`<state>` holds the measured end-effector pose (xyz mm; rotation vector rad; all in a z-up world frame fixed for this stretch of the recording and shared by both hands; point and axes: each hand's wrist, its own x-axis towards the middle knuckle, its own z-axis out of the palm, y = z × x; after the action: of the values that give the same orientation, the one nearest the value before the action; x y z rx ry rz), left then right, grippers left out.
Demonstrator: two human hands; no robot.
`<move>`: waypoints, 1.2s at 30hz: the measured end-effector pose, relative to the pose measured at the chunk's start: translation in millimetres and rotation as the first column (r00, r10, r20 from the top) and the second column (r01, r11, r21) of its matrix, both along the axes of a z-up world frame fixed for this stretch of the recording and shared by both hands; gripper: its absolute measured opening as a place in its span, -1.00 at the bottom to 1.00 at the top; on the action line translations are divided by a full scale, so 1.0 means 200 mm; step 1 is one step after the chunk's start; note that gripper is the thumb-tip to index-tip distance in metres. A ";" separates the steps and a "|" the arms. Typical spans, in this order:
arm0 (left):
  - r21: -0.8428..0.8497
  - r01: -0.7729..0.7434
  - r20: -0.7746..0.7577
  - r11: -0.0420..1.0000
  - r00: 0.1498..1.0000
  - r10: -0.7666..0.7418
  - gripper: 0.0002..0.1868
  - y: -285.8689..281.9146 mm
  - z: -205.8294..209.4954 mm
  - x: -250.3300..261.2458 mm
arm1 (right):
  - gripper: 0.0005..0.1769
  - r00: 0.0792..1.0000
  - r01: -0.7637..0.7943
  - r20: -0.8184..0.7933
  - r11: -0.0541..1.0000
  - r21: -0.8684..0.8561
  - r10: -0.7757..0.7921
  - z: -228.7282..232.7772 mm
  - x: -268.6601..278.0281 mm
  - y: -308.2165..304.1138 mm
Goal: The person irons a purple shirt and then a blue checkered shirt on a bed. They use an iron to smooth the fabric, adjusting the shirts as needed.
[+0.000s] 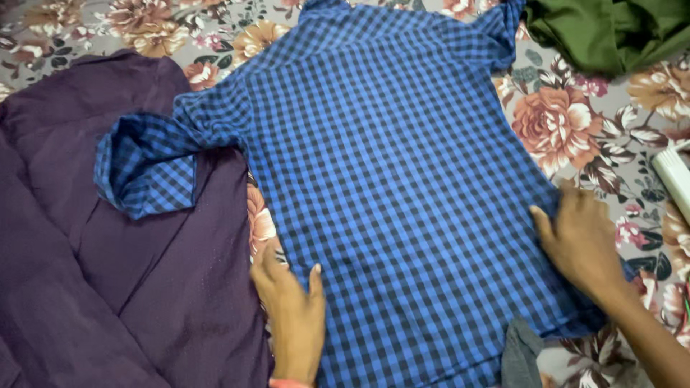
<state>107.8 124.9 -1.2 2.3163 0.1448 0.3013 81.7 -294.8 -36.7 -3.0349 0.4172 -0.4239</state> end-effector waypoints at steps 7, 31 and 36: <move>-0.198 -0.086 -0.171 0.976 0.984 0.052 -0.26 0.10 -0.04 -0.24 | -0.60 0.971 0.204 -0.158 0.969 0.142 -0.181 0.03 -0.31 -0.20; -0.033 0.037 -0.321 0.999 0.946 -0.046 -0.22 0.15 -0.07 -0.57 | -0.62 0.984 0.178 -0.051 0.976 0.124 -0.173 0.24 -0.47 -0.06; 0.334 0.305 -0.137 0.892 0.952 -0.274 -0.12 0.00 0.03 -0.54 | -0.48 0.991 -0.067 0.114 0.997 -0.032 0.070 0.27 -0.43 0.18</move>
<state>-0.1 125.6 4.2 2.6627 -0.2330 0.0768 -4.0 -259.7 18.0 -3.0208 0.3017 -0.6017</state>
